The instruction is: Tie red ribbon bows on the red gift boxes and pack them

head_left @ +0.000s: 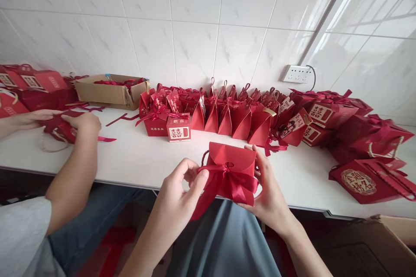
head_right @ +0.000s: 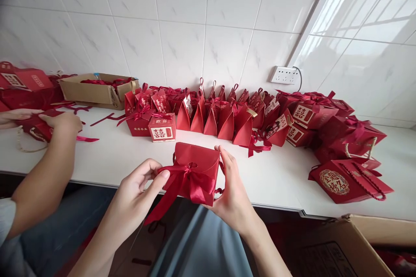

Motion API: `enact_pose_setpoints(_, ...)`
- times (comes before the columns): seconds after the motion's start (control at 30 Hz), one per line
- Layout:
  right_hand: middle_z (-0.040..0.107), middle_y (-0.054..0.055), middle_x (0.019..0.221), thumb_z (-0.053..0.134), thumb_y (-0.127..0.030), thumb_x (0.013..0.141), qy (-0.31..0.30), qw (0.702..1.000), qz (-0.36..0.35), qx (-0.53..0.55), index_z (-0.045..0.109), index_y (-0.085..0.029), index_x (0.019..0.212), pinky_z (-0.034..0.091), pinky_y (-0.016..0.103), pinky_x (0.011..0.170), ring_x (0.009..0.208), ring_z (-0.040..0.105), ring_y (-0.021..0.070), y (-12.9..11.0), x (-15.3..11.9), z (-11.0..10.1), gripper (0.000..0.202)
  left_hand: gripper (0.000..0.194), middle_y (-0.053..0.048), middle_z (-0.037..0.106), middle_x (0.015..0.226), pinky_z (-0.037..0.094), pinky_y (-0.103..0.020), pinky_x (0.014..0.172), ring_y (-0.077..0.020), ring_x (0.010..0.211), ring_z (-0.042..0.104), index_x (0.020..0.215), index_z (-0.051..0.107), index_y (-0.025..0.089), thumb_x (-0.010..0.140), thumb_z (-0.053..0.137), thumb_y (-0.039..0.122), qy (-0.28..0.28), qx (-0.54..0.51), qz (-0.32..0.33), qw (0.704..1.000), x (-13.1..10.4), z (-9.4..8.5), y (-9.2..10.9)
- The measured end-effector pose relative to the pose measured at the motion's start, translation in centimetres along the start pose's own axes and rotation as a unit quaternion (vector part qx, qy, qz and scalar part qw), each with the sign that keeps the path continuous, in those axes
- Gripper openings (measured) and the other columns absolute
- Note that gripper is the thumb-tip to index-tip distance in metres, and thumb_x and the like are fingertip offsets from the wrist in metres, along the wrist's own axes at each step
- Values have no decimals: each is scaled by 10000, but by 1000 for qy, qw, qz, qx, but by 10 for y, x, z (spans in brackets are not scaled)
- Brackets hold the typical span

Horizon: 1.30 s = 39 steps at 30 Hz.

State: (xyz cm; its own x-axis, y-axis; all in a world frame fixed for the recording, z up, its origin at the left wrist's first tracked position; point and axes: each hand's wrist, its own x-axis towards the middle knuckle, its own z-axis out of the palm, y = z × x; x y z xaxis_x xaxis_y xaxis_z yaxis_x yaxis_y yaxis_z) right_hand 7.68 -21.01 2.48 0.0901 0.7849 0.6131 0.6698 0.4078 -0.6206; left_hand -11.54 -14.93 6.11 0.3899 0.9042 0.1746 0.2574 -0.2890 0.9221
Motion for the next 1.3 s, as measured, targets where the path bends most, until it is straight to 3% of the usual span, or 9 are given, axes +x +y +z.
enact_pose_setpoints(0.23, 282, 151, 1451, 735, -350, 733, -12, 1000, 1, 8, 110, -315, 1461, 478, 477, 985, 1310, 391, 311, -1, 0, -2, 960, 196, 16, 555, 737, 451, -180, 566, -108, 660, 526, 955, 546, 227, 863, 488, 391, 20, -77, 23, 997, -1, 0, 3)
enact_pose_setpoints(0.47, 277, 142, 1449, 727, -342, 735, -13, 1000, 8, -2, 99, -324, 1462, 462, 502, 997, 1301, 396, 309, -1, -3, -1, 961, 243, 38, 495, 624, 412, -135, 507, -72, 573, 476, 725, 527, 195, 854, 532, 400, 42, -56, 51, 996, 4, 3, 6)
enact_pose_setpoints(0.63, 275, 127, 1453, 731, -356, 735, -13, 1000, 12, 12, 110, -332, 1461, 454, 479, 1016, 1320, 373, 298, -2, -4, 0, 955, 82, 22, 611, 807, 505, -126, 681, -75, 745, 610, 861, 573, 212, 823, 599, 280, 91, -63, 90, 990, 6, 9, 1)
enact_pose_setpoints(0.73, 266, 124, 1458, 737, -375, 729, -13, 1000, 12, 18, 111, -336, 1461, 449, 475, 1022, 1330, 360, 297, -1, -4, 2, 964, 64, 35, 611, 805, 512, -115, 739, -60, 767, 626, 880, 570, 222, 826, 602, 216, 120, -64, 141, 981, 3, 13, 1)
enact_pose_setpoints(0.93, 266, 125, 1461, 735, -414, 724, -15, 1000, 8, 10, 97, -349, 1463, 447, 511, 1012, 1307, 378, 313, 1, -5, 5, 978, 207, 6, 566, 853, 511, -139, 687, -72, 784, 587, 956, 550, 192, 811, 569, 45, 149, -8, 303, 941, -3, 20, 2)
enact_pose_setpoints(1.13, 297, 127, 1450, 721, -414, 741, 8, 1000, 3, 16, 94, -335, 1464, 454, 497, 1005, 1306, 388, 308, -4, -6, 5, 960, 292, -55, 587, 884, 518, -250, 744, -130, 851, 571, 1007, 617, 87, 766, 553, -65, 138, 124, 501, 845, -11, 26, 7)
enact_pose_setpoints(1.2, 304, 121, 1449, 697, -417, 762, 18, 999, 9, 29, 99, -342, 1462, 468, 484, 993, 1321, 376, 305, -7, -7, 4, 924, 267, -67, 615, 893, 522, -285, 750, -149, 865, 572, 1017, 635, 70, 780, 566, -32, 128, 129, 527, 830, -15, 29, 11)
enact_pose_setpoints(1.3, 305, 115, 1455, 686, -405, 770, 24, 999, 20, 34, 89, -355, 1462, 487, 483, 969, 1332, 364, 311, -10, -10, 3, 915, 202, -48, 660, 877, 534, -290, 753, -140, 853, 585, 981, 659, 96, 809, 577, 30, 128, 140, 521, 832, -22, 30, 18)
